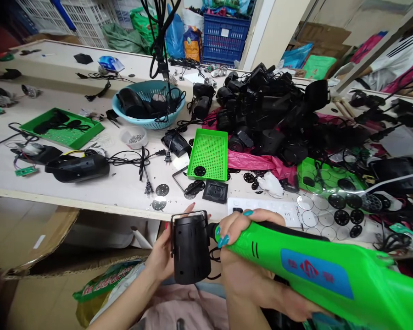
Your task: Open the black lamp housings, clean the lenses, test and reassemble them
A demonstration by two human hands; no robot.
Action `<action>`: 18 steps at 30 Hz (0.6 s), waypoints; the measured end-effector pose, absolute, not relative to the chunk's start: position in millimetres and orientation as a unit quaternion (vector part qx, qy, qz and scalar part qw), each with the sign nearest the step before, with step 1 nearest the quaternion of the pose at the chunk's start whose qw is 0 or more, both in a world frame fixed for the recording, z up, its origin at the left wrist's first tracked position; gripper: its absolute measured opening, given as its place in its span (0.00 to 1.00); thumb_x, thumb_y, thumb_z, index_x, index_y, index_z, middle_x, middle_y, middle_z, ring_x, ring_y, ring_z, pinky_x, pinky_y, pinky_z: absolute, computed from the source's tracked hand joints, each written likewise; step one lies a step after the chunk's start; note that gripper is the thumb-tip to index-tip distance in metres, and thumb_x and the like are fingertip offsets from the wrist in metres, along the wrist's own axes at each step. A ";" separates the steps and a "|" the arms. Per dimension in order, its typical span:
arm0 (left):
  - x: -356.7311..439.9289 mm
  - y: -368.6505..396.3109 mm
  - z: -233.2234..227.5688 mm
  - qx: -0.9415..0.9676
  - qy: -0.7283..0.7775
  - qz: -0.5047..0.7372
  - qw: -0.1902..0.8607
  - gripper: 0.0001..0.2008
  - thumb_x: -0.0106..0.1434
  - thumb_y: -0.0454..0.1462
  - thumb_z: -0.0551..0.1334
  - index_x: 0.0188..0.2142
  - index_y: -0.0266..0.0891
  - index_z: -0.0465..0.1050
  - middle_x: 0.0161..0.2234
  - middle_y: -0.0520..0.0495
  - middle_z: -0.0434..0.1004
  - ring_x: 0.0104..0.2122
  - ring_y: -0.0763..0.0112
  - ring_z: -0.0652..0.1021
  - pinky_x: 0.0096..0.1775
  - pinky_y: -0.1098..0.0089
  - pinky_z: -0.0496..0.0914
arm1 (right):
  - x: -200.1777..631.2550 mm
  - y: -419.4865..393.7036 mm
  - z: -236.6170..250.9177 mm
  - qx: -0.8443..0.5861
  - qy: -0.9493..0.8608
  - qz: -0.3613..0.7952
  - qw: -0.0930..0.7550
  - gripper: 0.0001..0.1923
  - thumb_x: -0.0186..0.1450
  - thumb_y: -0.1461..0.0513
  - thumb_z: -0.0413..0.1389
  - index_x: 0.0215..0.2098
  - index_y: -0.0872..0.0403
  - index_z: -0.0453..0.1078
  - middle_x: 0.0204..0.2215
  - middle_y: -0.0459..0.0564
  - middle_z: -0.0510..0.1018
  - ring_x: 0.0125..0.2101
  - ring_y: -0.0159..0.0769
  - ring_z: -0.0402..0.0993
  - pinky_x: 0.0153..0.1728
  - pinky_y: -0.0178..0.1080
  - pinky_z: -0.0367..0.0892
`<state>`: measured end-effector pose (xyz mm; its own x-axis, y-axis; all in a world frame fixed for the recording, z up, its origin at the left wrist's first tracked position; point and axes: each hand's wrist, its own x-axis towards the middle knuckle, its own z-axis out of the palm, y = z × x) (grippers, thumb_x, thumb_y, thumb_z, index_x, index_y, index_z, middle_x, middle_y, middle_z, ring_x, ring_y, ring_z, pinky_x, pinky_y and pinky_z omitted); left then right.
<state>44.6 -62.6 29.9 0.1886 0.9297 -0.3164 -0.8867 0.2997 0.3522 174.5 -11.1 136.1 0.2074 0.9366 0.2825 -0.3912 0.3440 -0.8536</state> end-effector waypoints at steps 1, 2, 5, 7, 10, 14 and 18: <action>44.3 -62.0 25.7 0.036 0.217 0.575 0.788 0.41 0.58 0.57 0.67 0.66 0.45 0.63 0.53 0.40 0.79 0.46 0.53 0.80 0.50 0.57 0.72 | 175.0 -11.0 136.4 -0.327 -0.418 0.475 0.702 0.29 0.59 0.35 0.57 0.41 0.47 0.67 0.18 0.38 0.67 0.18 0.34 0.56 0.23 0.40 0.58; 44.2 -61.8 21.2 0.029 0.200 0.561 0.803 0.43 0.55 0.60 0.68 0.64 0.44 0.66 0.52 0.40 0.79 0.45 0.53 0.80 0.48 0.58 0.73 | 175.4 -11.0 136.5 -0.326 -0.416 0.481 0.699 0.30 0.58 0.33 0.56 0.41 0.47 0.67 0.18 0.38 0.67 0.17 0.34 0.56 0.23 0.39 0.58; 44.8 -63.6 8.4 0.025 0.185 0.529 0.828 0.48 0.46 0.65 0.69 0.60 0.42 0.71 0.46 0.40 0.83 0.42 0.52 0.81 0.45 0.57 0.74 | 175.5 -11.7 137.3 -0.322 -0.412 0.492 0.696 0.33 0.57 0.30 0.52 0.41 0.47 0.67 0.18 0.39 0.66 0.17 0.34 0.56 0.22 0.40 0.59; 45.9 -65.5 2.9 0.035 0.186 0.517 0.835 0.54 0.42 0.67 0.69 0.62 0.42 0.68 0.42 0.38 0.83 0.41 0.49 0.81 0.43 0.54 0.74 | 174.9 -12.2 138.5 -0.323 -0.413 0.491 0.695 0.35 0.55 0.29 0.53 0.41 0.47 0.67 0.19 0.39 0.67 0.17 0.34 0.57 0.22 0.40 0.59; 49.2 -65.8 0.7 0.046 0.196 0.539 0.818 0.61 0.35 0.68 0.70 0.66 0.47 0.61 0.43 0.40 0.82 0.40 0.47 0.80 0.39 0.54 0.74 | 173.9 -11.5 140.0 -0.324 -0.414 0.494 0.693 0.36 0.54 0.28 0.51 0.41 0.47 0.67 0.19 0.40 0.67 0.16 0.34 0.57 0.22 0.41 0.59; 55.8 -61.6 4.4 0.029 0.203 0.582 0.787 0.56 0.32 0.69 0.70 0.60 0.53 0.69 0.44 0.45 0.81 0.38 0.53 0.80 0.37 0.58 0.75 | 173.5 -7.3 139.7 -0.305 -0.412 0.504 0.695 0.38 0.57 0.27 0.45 0.43 0.47 0.68 0.18 0.39 0.66 0.16 0.33 0.56 0.22 0.39 0.58; 58.0 -57.1 8.1 -0.019 0.196 0.592 0.782 0.49 0.31 0.67 0.72 0.53 0.52 0.75 0.43 0.47 0.81 0.39 0.57 0.79 0.44 0.59 0.74 | 177.5 -3.5 139.0 -0.287 -0.436 0.467 0.714 0.29 0.59 0.35 0.56 0.45 0.46 0.68 0.19 0.37 0.65 0.16 0.32 0.54 0.21 0.38 0.57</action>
<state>58.0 -57.1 8.1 0.2230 0.9177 -0.3289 -0.9328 0.2988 0.2014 177.5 -3.5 139.0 0.1837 0.9167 0.3548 -0.4166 0.3995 -0.8166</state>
